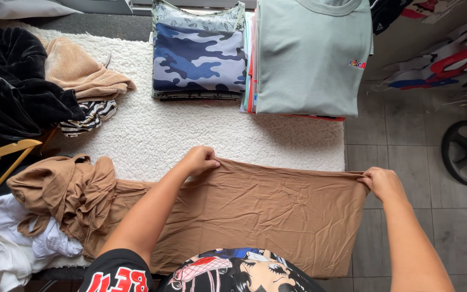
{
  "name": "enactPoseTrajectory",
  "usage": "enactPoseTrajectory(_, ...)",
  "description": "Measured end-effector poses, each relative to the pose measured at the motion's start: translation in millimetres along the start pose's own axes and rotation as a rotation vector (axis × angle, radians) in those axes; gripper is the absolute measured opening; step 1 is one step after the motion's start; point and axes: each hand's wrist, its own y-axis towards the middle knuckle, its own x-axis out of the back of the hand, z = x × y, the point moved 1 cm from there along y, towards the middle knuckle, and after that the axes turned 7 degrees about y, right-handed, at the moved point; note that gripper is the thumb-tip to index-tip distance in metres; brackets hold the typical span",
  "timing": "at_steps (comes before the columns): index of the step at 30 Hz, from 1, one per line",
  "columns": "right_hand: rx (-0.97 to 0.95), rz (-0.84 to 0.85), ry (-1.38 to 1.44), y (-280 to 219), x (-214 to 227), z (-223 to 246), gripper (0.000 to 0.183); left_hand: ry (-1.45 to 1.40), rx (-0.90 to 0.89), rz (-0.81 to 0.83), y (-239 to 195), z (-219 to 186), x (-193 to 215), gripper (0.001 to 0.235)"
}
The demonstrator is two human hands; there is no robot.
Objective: The person folds a brown long-sleeved shirt and a black skirt on a white rug, then places them on wooden hangers and hangs them on a clothing rack.
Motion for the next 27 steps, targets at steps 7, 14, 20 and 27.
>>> enactPoseTrajectory(7,-0.166,0.019,0.156,-3.3,7.2,-4.7,0.02,-0.213,0.042,-0.254,-11.7,-2.7,-9.3,0.019)
enactPoseTrajectory(14,-0.167,-0.108,0.189,4.9,27.1,-19.9,0.013,-0.265,0.029,-0.399,-20.0,-14.4,-12.5,0.014)
enactPoseTrajectory(20,-0.217,-0.164,0.275,19.8,24.1,-18.5,0.014,-0.333,0.094,-0.468,-2.9,-20.9,-21.1,0.013)
enactPoseTrajectory(27,-0.29,-0.087,0.164,32.8,3.2,-8.4,0.022,-0.2,0.075,-0.497,18.1,-12.4,-34.5,0.012)
